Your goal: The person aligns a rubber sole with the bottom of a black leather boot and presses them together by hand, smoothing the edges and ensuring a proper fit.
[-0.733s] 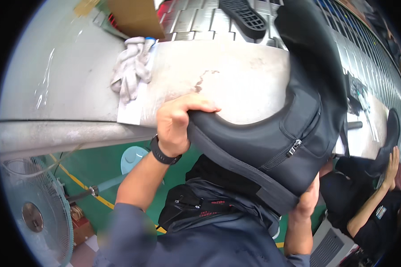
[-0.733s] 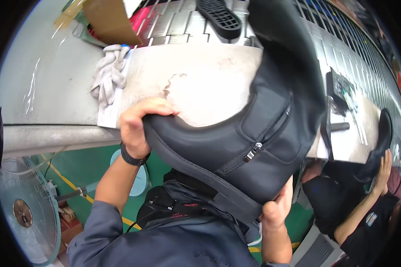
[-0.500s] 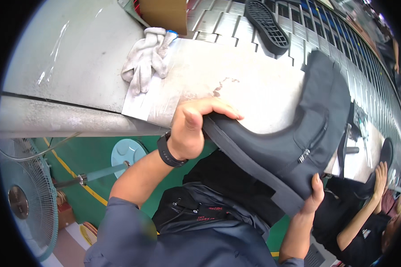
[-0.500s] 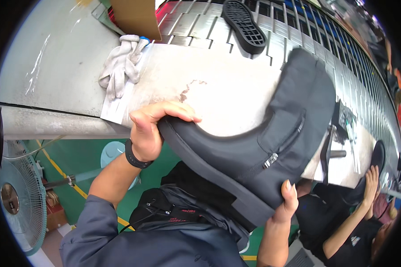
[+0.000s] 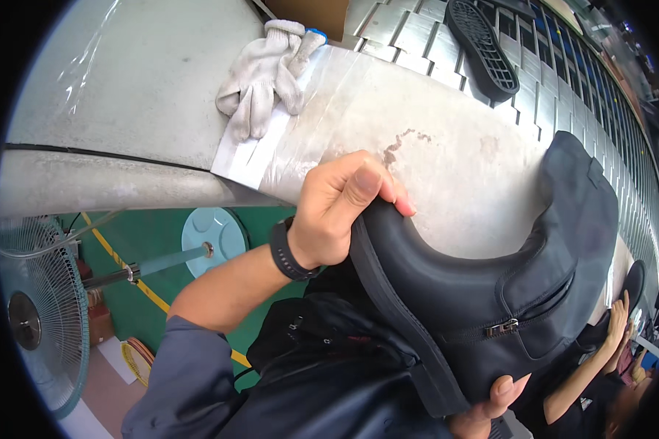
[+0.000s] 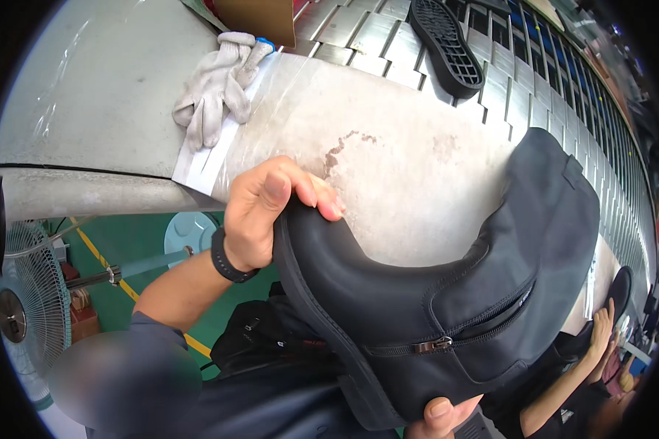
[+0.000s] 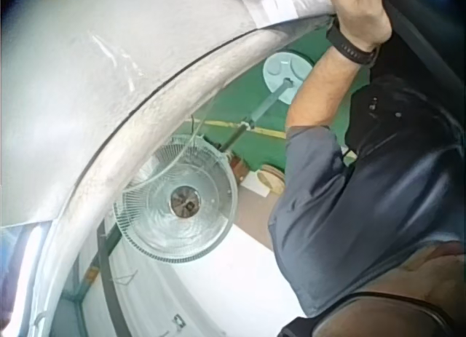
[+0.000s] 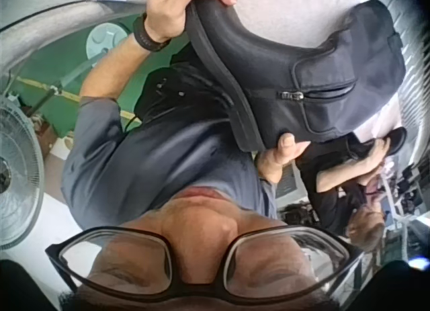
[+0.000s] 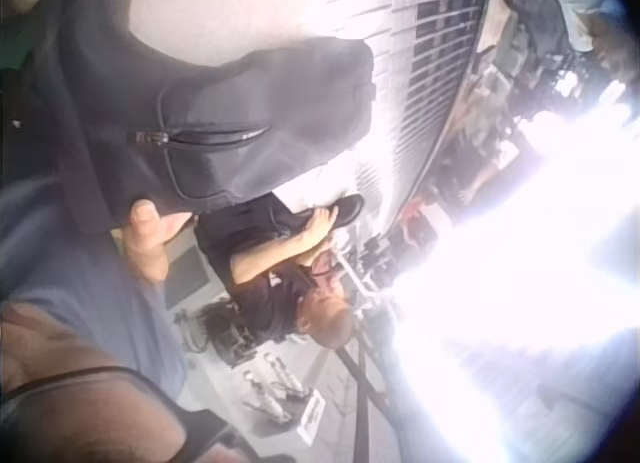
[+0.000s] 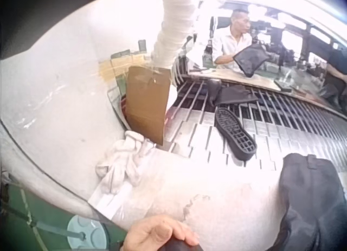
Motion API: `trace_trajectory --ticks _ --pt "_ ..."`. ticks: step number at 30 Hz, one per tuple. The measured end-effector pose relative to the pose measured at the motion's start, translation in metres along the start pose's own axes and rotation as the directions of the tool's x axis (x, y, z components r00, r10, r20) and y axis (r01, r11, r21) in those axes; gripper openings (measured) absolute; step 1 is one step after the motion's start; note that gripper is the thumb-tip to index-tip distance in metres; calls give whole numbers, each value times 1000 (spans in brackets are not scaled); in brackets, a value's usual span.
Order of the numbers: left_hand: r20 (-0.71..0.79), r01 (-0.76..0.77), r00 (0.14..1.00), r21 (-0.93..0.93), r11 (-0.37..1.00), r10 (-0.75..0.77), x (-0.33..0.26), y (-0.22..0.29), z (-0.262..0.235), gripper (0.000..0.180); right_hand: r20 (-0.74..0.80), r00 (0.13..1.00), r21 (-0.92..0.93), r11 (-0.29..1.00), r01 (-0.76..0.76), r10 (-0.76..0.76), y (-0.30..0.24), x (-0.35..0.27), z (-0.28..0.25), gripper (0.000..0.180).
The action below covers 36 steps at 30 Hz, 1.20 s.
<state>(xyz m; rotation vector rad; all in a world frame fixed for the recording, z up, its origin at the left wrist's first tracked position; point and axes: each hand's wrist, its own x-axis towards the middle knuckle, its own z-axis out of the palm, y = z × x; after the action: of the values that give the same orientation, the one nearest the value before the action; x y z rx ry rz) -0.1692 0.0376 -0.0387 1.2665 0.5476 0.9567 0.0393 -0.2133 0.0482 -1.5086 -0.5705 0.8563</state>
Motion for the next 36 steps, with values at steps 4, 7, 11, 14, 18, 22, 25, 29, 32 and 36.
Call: trace_trajectory --ticks 4,7,11,14,18,22,25,29,32,36 --pt "93 -186 982 283 941 166 -3 23 -4 79 -5 1000 -19 1000 4 -4 -1 -16 -4 96" --pt "114 -268 963 426 864 242 -11 26 1 93 18 1000 -20 1000 -17 17 3 -23 -10 92" --pt "39 -124 992 417 901 118 -15 37 11 74 42 999 -34 999 -20 22 -5 -33 -15 88" --pt "62 -121 993 443 888 105 -10 37 20 63 61 998 -38 999 2 1 -7 -36 -23 85" --pt "-5 -265 957 380 886 288 -26 31 13 49 251 967 51 998 20 -33 14 -22 -33 82" --pt "-227 -319 912 130 939 342 12 13 39 62 394 916 83 996 41 -71 58 8 -38 78" --pt "-160 -210 963 55 976 216 30 7 57 87 477 873 142 989 35 -99 134 16 -27 76" --pt "98 -161 986 328 931 136 22 1 43 128 600 793 184 983 -14 -101 202 12 -8 73" --pt "183 -216 971 379 900 156 19 1 43 132 693 715 260 957 -126 -94 237 12 -11 71" --pt "310 -266 939 379 887 149 28 -1 41 132 495 792 -695 384 608 -358 293 -4 -48 70"
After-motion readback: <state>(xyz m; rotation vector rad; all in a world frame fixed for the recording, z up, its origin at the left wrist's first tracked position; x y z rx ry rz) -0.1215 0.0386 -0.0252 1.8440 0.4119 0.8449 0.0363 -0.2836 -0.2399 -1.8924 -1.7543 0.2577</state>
